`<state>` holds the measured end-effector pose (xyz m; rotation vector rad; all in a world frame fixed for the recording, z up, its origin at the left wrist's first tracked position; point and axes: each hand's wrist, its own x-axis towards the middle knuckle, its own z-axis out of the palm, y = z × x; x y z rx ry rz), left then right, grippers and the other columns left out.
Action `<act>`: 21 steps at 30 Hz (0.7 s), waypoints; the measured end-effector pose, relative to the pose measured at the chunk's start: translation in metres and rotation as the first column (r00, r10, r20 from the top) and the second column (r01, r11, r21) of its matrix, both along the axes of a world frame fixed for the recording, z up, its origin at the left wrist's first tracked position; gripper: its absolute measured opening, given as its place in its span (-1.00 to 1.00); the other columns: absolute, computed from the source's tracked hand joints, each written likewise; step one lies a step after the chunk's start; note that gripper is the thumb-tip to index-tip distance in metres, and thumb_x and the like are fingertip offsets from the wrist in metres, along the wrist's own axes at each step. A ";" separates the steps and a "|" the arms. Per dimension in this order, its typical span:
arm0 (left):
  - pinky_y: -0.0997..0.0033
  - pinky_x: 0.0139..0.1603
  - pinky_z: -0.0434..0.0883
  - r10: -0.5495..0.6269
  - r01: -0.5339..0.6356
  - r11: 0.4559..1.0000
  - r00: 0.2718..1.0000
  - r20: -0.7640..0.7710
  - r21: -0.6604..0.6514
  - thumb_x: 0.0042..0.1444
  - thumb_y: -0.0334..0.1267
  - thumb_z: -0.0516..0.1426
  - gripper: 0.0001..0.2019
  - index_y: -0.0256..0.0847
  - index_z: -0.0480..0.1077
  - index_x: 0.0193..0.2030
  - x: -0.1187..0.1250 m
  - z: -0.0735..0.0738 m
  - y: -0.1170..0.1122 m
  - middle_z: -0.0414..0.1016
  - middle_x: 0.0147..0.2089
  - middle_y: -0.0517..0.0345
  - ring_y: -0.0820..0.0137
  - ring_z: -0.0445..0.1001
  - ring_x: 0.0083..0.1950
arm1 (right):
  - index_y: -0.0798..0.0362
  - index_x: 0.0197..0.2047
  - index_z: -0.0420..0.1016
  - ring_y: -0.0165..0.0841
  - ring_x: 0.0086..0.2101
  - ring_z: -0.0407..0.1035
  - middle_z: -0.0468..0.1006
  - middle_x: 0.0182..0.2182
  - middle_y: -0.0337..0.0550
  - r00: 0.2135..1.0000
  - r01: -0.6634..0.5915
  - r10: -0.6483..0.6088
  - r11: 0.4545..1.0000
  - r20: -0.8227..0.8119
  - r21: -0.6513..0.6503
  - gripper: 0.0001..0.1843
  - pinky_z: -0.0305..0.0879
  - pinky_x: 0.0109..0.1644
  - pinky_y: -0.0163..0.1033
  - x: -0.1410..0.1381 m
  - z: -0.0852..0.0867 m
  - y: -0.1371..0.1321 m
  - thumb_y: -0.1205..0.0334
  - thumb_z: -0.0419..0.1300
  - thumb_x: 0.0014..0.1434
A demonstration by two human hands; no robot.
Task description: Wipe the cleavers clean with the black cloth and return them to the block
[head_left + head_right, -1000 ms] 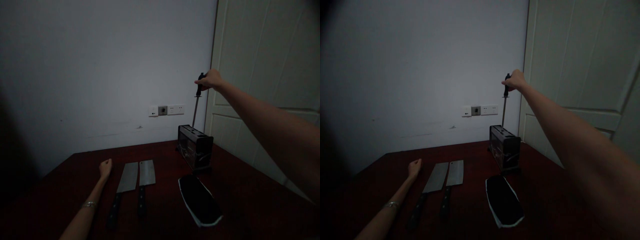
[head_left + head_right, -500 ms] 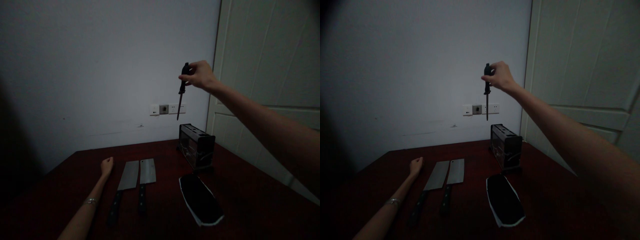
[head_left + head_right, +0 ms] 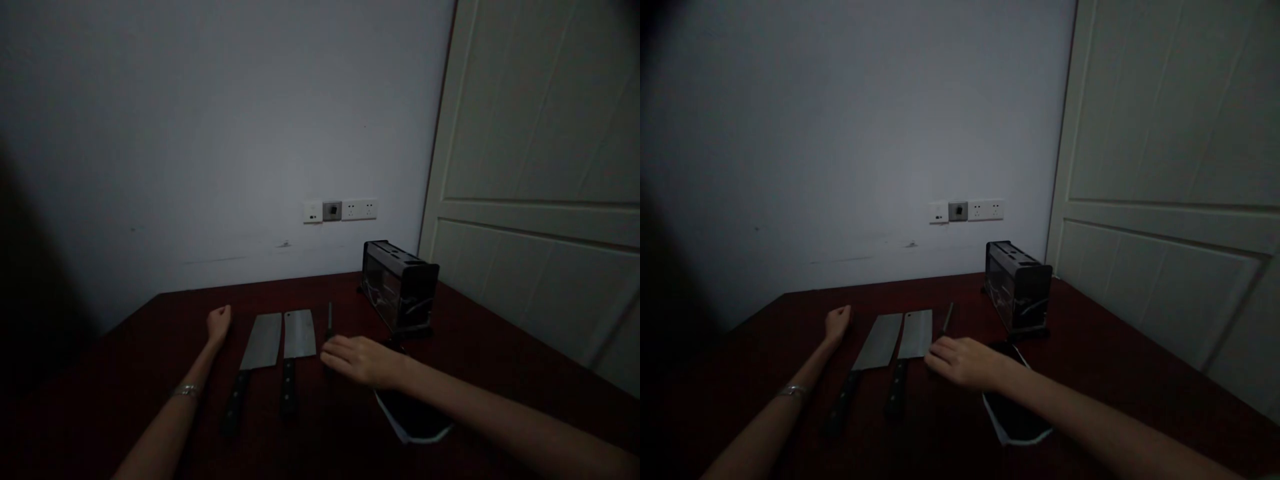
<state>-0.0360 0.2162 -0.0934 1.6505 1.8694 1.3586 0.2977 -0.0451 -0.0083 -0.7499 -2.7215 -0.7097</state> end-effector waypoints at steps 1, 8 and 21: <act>0.48 -0.55 0.13 0.000 0.000 1.000 1.000 -0.002 -0.003 -0.09 -0.15 -0.09 -0.69 -0.22 0.26 -0.70 0.000 0.000 0.000 0.22 -0.74 0.20 0.40 0.25 -0.60 | 0.20 -0.06 0.28 -0.33 -0.22 0.32 0.44 -0.22 0.06 1.000 -0.002 0.002 1.000 0.021 -0.003 -0.74 0.34 -0.33 -0.30 -0.001 -0.011 -0.002 0.38 -0.11 0.23; 0.48 -0.52 0.14 -0.008 0.008 1.000 1.000 0.000 -0.002 -0.07 -0.15 -0.09 -0.69 -0.23 0.27 -0.69 0.000 -0.001 0.001 0.24 -0.72 0.20 0.41 0.26 -0.59 | 0.19 -0.07 0.30 -0.30 -0.13 0.31 0.44 -0.17 0.05 0.998 -0.063 0.063 0.997 0.001 0.042 -0.73 0.33 -0.18 -0.27 0.001 -0.056 -0.001 0.40 -0.11 0.22; 0.47 -0.54 0.17 -0.012 0.012 1.000 1.000 0.027 0.003 -0.10 -0.15 -0.09 -0.71 -0.23 0.28 -0.67 -0.002 -0.005 0.006 0.25 -0.73 0.20 0.37 0.29 -0.59 | 0.12 -0.08 0.31 -0.36 -0.15 0.30 0.43 -0.20 0.02 1.000 -0.019 0.019 0.996 0.007 -0.087 -0.73 0.32 -0.22 -0.29 -0.009 -0.061 -0.006 0.36 -0.14 0.24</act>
